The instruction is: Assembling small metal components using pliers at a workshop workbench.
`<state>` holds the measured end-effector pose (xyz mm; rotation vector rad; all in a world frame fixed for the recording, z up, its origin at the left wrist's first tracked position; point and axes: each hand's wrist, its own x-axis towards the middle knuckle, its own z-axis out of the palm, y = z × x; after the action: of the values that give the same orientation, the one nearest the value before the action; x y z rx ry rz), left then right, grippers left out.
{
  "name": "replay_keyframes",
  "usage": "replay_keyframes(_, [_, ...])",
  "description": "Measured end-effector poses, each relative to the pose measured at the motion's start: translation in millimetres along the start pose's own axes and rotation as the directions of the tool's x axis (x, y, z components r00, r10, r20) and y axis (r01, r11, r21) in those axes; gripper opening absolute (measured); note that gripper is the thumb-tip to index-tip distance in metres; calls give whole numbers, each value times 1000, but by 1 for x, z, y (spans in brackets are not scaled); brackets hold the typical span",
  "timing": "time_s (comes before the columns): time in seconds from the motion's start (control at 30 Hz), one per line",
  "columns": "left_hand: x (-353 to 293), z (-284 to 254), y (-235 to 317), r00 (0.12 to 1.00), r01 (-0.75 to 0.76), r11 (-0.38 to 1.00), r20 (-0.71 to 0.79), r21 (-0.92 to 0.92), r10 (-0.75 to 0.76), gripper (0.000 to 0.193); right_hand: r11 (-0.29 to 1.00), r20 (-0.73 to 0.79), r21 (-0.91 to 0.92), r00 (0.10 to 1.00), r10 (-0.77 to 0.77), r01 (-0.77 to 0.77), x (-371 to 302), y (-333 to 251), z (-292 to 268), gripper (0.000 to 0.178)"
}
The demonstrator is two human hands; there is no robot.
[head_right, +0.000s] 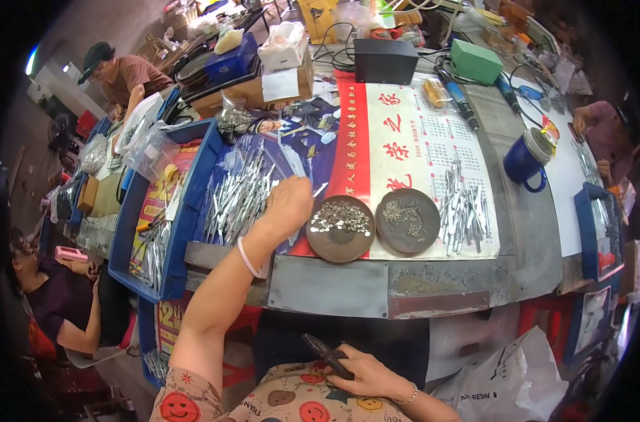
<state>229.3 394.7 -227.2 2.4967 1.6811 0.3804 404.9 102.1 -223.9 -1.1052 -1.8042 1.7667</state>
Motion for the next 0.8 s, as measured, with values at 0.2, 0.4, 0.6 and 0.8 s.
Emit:
replay_keyframes(0.2, [-1,-55,-12,987,122,806,-17,-580,-162,15,996,-17,39,997,75,-74,7,-10,-8,26])
replay_keyframes(0.4, [-81,-103,-40,979,21,-160,53,-987,-198,16,998,-96,-9,993,-66,66,20,-25,-15,25])
replay_keyframes(0.6, [-150,-79,-41,988,42,-266,80,-963,-134,47,980,-124,-198,991,-52,27,48,-63,-29,20])
replay_keyframes(0.8, [-157,-56,-39,994,-65,-24,-63,-998,-94,33,920,-229,-390,965,-125,27,79,-90,-42,22])
